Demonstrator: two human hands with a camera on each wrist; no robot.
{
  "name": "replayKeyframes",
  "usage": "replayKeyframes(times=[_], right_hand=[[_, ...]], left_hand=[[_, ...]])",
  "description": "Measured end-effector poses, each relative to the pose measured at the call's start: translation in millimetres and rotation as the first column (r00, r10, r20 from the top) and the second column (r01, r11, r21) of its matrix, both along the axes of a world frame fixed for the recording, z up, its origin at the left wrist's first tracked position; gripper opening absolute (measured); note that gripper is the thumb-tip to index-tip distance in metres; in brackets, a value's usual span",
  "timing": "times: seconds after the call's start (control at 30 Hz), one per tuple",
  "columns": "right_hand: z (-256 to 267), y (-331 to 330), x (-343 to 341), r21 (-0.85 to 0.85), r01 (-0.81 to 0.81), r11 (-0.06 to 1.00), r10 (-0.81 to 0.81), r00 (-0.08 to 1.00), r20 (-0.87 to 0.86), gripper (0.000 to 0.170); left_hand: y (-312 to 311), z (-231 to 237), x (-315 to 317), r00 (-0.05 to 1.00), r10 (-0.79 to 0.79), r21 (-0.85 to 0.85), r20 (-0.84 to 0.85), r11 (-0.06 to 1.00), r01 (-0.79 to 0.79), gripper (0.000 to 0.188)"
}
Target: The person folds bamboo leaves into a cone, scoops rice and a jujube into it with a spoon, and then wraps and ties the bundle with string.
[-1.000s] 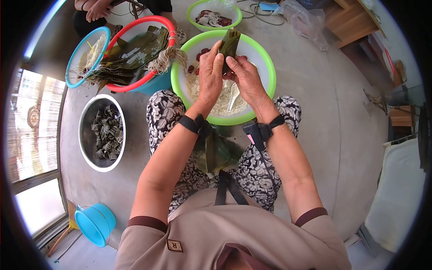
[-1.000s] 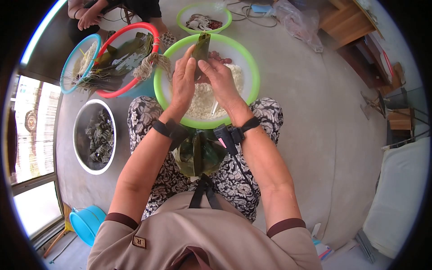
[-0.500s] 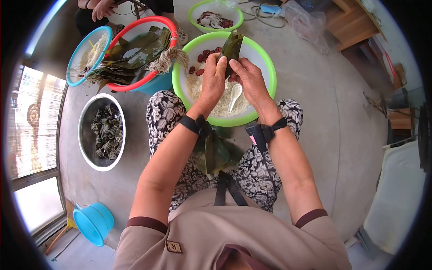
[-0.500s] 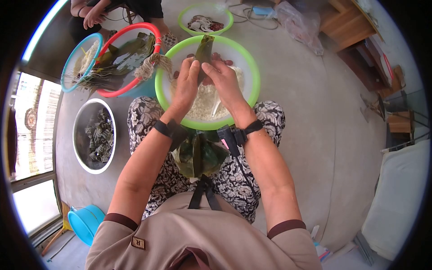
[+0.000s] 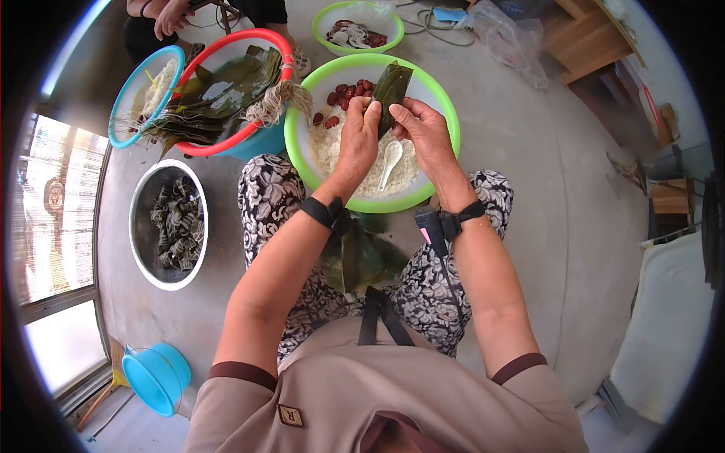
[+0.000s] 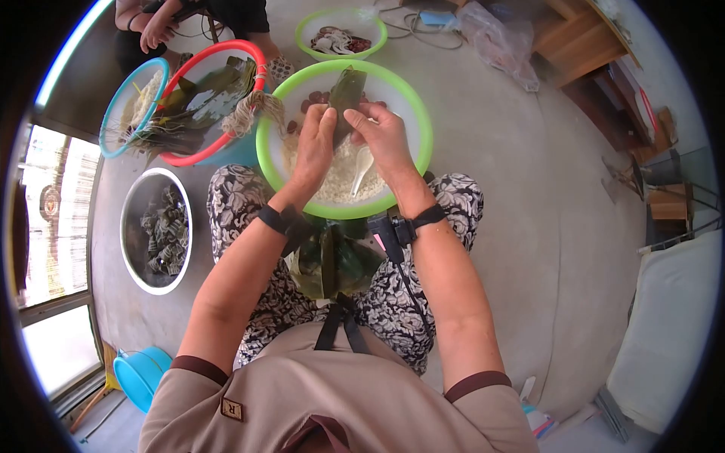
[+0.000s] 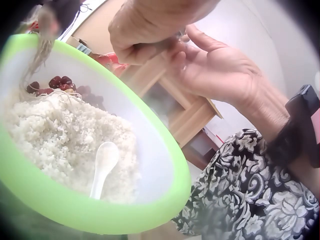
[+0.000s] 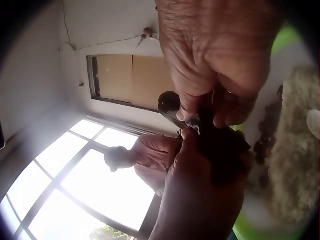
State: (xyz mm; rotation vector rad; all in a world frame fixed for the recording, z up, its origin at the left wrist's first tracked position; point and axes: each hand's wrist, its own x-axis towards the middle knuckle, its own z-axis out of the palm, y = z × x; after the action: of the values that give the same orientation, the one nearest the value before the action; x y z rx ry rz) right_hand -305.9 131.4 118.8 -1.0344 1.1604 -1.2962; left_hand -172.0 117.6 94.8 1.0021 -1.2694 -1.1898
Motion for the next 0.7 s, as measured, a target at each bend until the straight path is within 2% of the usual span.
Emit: replayKeyframes(times=[0.23, 0.4, 0.57, 0.7], right_hand=[[0.9, 1.3, 4.0, -0.025, 0.059, 0.998, -0.061, 0.995, -0.077, 0.019], [-4.2, -0.8, -0.3, -0.071, 0.082, 0.994, -0.089, 0.99, -0.108, 0.018], [-10.0, 0.9, -1.4, -0.067, 0.1, 0.993, -0.11, 0.98, -0.167, 0.017], [-13.5, 2.5, -1.5, -0.154, 0.069, 0.986, -0.107, 0.961, -0.255, 0.016]], left_hand=[[1.8, -0.8, -0.8, 0.997, 0.029, -0.016, 0.073, 0.999, -0.027, 0.024], [4.2, -8.2, -3.2, 0.989, 0.02, 0.035, 0.148, 0.999, -0.025, 0.024], [3.2, -17.4, -4.1, 0.994, -0.012, 0.08, 0.105, 0.997, 0.003, 0.025], [3.1, -20.4, -2.6, 0.998, -0.051, 0.122, 0.042, 0.991, 0.045, 0.026]])
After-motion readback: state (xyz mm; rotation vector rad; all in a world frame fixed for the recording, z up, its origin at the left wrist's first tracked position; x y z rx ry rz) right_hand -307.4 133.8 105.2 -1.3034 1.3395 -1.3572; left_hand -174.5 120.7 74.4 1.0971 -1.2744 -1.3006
